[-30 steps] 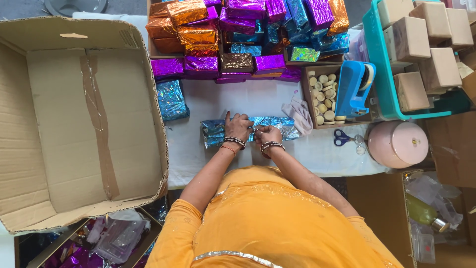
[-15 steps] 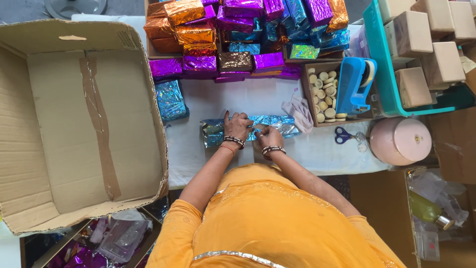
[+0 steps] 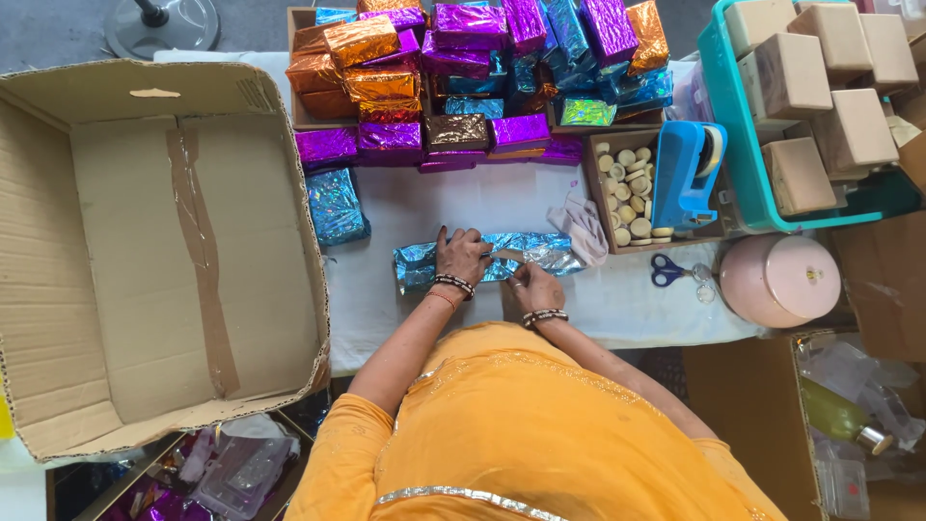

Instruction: The person wipes a small cardboard box with a cloth, then wraps it in shiny blue foil paper. They fold the foil around the box, use scissors to trim the excess, and secure the package with tape. The wrapped box is placed on a stack of similar items, and the person proceeds to wipe another box.

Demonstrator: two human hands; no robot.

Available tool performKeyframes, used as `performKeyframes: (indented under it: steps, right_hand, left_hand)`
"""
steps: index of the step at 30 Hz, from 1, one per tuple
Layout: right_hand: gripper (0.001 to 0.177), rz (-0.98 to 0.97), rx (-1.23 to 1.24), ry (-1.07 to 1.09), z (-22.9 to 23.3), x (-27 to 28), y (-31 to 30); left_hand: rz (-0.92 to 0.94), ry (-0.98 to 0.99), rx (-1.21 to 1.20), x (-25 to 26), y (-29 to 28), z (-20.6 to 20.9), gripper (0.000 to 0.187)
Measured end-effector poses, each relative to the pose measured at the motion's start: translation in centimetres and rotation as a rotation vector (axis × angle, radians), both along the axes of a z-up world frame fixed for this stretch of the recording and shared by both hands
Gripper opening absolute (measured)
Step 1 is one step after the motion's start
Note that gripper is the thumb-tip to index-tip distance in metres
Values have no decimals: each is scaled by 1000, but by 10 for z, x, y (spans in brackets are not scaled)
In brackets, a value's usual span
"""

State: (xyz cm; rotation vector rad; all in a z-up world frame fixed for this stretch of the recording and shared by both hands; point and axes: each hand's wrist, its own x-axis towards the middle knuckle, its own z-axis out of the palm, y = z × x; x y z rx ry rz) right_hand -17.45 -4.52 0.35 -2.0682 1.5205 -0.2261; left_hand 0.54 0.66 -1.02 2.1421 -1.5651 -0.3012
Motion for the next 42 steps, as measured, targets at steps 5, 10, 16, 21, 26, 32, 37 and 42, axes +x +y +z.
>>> performKeyframes:
  steps: [5,10,16,21,26,32,37,42]
  right_hand:
    - [18,174,-162,64,40,-4,13]
    - [35,618,-512,-144,38,0,10]
    - [54,806,-550,188,7,-10,7]
    - [60,823,-475,283,18,-8,9]
    - [61,824,-458,226,18,-10,7]
    - [61,850,-475,232,16,-9,3]
    - [55,832,-475,163,7,-9,1]
    - [47,809,-493,150,-1,-10,-2]
  left_hand:
    - [-9,-1,-5,0,0,0,20]
    - [4,-15,-37,-1,1,-3,21]
    - [-30,-46,-104,4,8,-7,20]
    - [12,25,-217,18,22,-15,13]
    - [119,0,-155,50,51,-22,5]
    - [311,26,-181,70,74,17,14]
    - [264,-90,-330,48,65,32,28]
    - [-105,-118,-6,18,44,17,83]
